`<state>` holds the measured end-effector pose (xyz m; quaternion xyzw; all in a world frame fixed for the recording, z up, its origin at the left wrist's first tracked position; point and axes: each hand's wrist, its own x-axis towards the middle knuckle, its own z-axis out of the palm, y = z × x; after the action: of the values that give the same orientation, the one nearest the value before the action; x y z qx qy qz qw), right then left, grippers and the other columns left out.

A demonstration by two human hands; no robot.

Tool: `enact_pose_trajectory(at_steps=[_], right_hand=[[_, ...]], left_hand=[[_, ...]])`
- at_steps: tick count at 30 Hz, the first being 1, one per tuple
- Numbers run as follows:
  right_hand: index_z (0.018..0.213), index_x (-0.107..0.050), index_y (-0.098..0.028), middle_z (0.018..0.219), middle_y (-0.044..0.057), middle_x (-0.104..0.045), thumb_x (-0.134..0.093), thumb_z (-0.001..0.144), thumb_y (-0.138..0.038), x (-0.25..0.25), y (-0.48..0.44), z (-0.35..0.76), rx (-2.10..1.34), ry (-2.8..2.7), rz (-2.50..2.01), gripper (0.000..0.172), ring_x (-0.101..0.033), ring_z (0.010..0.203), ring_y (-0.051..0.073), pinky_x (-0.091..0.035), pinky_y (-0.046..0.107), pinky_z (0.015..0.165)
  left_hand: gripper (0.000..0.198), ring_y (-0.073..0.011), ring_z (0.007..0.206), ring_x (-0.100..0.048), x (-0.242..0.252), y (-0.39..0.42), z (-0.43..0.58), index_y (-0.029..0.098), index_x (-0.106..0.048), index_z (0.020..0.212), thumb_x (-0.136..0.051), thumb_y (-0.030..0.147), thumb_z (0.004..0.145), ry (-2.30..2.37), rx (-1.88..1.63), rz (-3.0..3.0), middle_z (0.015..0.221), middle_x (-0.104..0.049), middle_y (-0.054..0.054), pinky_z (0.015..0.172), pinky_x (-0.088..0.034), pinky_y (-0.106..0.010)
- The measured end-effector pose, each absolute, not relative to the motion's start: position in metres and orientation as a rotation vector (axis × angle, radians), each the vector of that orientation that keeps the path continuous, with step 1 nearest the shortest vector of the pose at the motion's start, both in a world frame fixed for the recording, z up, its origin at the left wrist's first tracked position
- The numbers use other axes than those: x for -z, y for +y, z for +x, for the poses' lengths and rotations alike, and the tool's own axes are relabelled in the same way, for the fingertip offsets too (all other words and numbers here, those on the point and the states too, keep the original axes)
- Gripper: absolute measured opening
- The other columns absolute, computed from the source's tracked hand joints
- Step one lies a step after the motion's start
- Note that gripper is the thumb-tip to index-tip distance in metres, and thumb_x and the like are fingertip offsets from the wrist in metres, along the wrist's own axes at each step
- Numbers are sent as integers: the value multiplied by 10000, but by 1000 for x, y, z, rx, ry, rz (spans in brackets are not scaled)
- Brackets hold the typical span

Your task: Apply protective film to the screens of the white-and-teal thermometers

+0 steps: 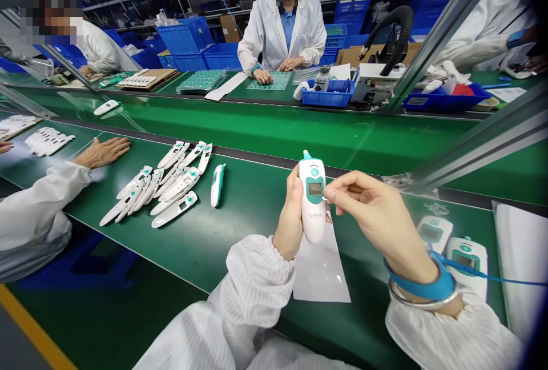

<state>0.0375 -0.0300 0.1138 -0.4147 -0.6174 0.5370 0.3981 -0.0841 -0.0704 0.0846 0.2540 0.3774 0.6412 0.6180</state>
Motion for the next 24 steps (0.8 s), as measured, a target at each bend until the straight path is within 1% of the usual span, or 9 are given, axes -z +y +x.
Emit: enact_pose_trajectory(at_steps=[3,7,9,13,18,24], right_hand=[[731,-652,-206,603,-16,-614,-721,764,-338,-117,-27,38,-1358,-1597,-1052,153,-568,519,111,-483,234,493],[710,-664,-198,664,0,-642,-722,760,-357,-122,-22,43,-1372,-1674,-1060,177,-578,529,107,-486,230,504],[707,-669,-191,691,8,-655,-729,749,-373,-124,-19,45,-1418,-1709,-1057,196,-588,547,112,-494,234,520],[715,-672,-181,670,7,-660,-752,725,-357,-128,-15,46,-1498,-1740,-1071,194,-597,563,118,-495,234,538],[700,-665,-182,657,-5,-652,-703,777,-294,-130,-17,44,-1472,-1737,-1062,141,-586,542,99,-486,221,533],[700,-659,-183,664,-6,-658,-697,790,-296,-127,-20,44,-1469,-1705,-1055,149,-590,527,94,-490,220,533]], left_hand=[[626,-142,653,-566,-85,-71,-83,292,-378,1370,-444,637,852,843,-1460,595,925,-577,-50,514,-520,-256],[650,-140,617,-564,-87,-75,-84,271,-367,1383,-430,644,855,829,-1430,612,807,-572,-33,503,-515,-249],[658,-139,614,-567,-88,-77,-85,261,-362,1384,-424,647,856,828,-1421,618,789,-569,-27,502,-514,-246],[677,-133,567,-560,-89,-80,-86,260,-328,1411,-388,656,865,856,-1398,655,735,-574,-16,494,-508,-253],[663,-133,550,-566,-88,-82,-86,292,-301,1434,-372,646,878,890,-1402,668,692,-588,-6,526,-510,-266],[674,-140,563,-565,-89,-81,-85,297,-296,1438,-375,654,872,895,-1403,673,692,-587,-5,540,-510,-279]])
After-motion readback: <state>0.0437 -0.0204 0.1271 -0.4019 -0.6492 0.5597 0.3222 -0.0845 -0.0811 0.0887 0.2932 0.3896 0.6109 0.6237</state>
